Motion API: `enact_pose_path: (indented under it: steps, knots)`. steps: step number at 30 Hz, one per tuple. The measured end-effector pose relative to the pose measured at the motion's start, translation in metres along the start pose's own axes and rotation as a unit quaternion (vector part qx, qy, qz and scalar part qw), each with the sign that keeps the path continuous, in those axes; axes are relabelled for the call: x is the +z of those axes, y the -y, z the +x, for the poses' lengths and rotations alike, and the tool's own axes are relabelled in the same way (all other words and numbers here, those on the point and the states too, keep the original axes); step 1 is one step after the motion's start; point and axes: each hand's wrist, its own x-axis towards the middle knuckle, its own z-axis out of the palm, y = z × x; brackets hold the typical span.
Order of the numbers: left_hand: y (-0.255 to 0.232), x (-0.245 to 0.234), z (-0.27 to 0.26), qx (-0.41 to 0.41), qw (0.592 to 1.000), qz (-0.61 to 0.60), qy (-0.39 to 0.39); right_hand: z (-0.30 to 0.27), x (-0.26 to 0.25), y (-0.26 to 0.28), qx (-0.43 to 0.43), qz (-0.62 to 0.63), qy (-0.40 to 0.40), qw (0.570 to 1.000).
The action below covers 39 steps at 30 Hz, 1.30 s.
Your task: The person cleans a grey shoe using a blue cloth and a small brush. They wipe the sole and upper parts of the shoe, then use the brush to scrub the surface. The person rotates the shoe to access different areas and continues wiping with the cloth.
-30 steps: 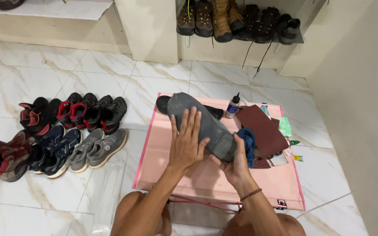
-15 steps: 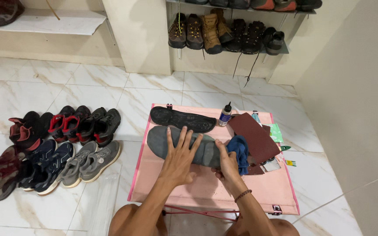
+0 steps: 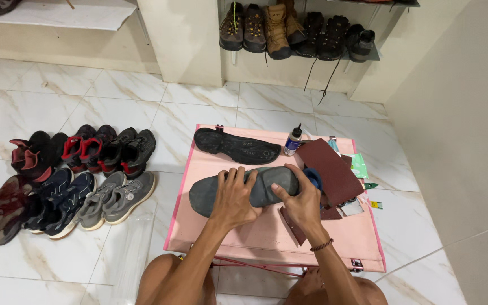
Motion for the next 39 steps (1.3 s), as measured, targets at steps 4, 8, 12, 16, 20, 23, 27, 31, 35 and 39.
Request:
enact_pose_path:
  steps: [4, 8, 12, 16, 20, 23, 27, 31, 35, 39]
  knots:
    - [-0.001, 0.005, -0.002, 0.003, 1.0, 0.005, -0.003, 0.001, 0.003, 0.0, -0.024, -0.018, -0.019, 0.999]
    - [-0.003, 0.001, -0.003, 0.005, 1.0, -0.004, -0.006, 0.006, 0.0, -0.009, -0.036, -0.011, -0.012, 0.999]
    - [-0.002, 0.002, -0.001, -0.002, 1.0, -0.008, -0.004, 0.015, -0.008, -0.012, -0.052, -0.002, 0.005, 0.999]
    - [-0.005, -0.01, -0.003, -0.007, 1.0, 0.001, 0.007, 0.005, -0.006, 0.006, -0.069, -0.001, -0.03, 0.997]
    - [-0.006, -0.016, -0.004, -0.009, 1.0, -0.011, 0.008, 0.005, 0.005, 0.0, -0.073, -0.024, -0.061, 0.995]
    - [-0.007, -0.01, -0.003, -0.002, 1.0, -0.005, -0.004, 0.017, 0.002, -0.007, -0.06, -0.02, -0.076, 0.995]
    - [-0.006, -0.007, -0.003, -0.005, 1.0, -0.011, -0.004, 0.009, -0.001, 0.002, -0.039, -0.004, -0.063, 0.997]
    - [-0.006, -0.011, -0.004, -0.015, 1.0, -0.019, 0.0, 0.016, -0.005, -0.013, -0.079, 0.023, -0.017, 0.996]
    - [0.001, -0.011, -0.004, -0.031, 0.999, -0.041, 0.008, 0.023, -0.013, -0.011, 0.039, 0.247, 0.04, 0.967]
    - [0.007, -0.002, -0.005, -0.042, 0.999, -0.033, 0.01, 0.031, -0.008, -0.031, 0.006, 0.233, 0.063, 0.97]
